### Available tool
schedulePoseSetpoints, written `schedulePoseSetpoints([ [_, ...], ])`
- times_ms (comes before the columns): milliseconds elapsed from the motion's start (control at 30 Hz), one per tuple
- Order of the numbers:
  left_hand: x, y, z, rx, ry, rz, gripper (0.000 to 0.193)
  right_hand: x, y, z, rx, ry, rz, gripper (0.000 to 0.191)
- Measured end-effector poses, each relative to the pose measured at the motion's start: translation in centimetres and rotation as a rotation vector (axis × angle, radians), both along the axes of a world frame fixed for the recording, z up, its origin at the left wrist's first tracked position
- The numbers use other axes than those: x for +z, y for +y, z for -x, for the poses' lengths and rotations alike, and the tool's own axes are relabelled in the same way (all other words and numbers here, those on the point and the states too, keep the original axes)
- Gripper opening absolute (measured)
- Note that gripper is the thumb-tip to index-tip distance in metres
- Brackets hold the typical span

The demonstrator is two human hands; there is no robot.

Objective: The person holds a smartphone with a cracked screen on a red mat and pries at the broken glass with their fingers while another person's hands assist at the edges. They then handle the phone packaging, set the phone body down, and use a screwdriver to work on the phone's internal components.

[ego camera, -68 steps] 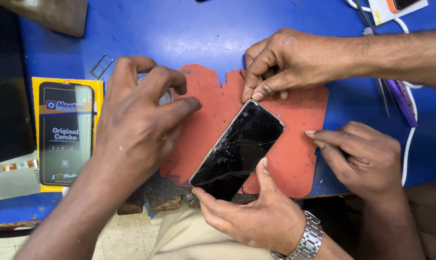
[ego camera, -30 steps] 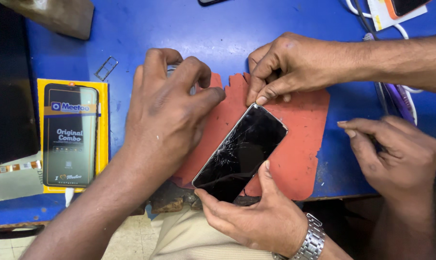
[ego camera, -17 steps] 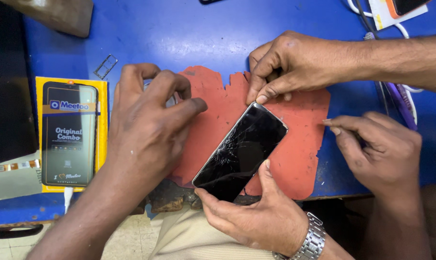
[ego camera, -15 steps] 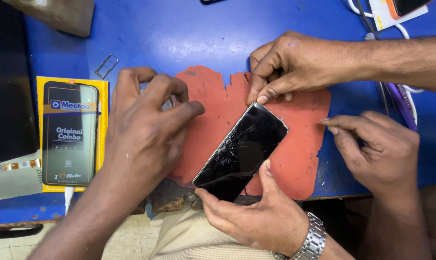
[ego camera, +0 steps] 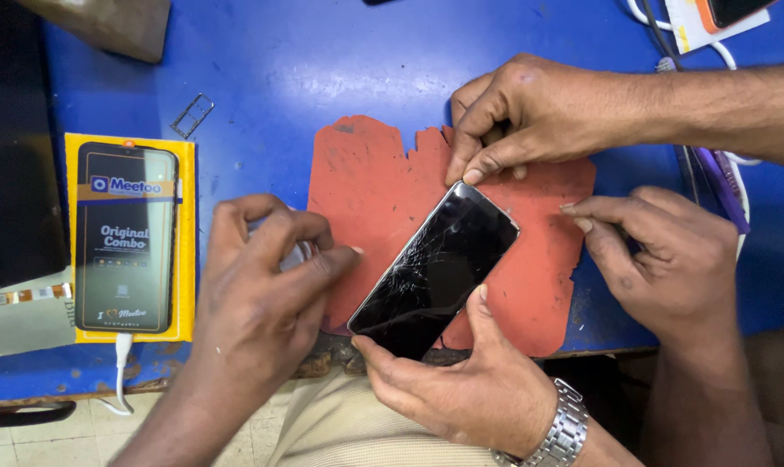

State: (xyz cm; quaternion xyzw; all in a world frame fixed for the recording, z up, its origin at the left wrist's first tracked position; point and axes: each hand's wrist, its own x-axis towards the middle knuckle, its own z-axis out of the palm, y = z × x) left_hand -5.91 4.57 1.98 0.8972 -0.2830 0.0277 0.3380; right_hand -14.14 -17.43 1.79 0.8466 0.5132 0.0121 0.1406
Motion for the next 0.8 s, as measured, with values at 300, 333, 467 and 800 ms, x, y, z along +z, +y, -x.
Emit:
schedulePoseSetpoints([
  [300, -0.9, -1.5, 0.3, -0.035, -0.015, 0.072, 0.028, -0.2, -0.2, 0.2, 0.003, 0.012, -0.001, 0.052],
  [333, -1.0, -1.7, 0.3, -0.038, -0.016, 0.072, 0.029, -0.2, -0.2, 0.2, 0.001, 0.012, -0.006, 0.051],
  [467, -1.2, -2.6, -0.2, -0.054, -0.032, 0.052, 0.032, -0.2, -0.1, 0.4, -0.029, 0.053, -0.039, 0.052],
  [800, -1.1, -3.9, -1.3, -0.076, -0.041, 0.031, 0.034, -0.2, 0.1, -0.6, 0.215, -0.089, 0.127, 0.111],
])
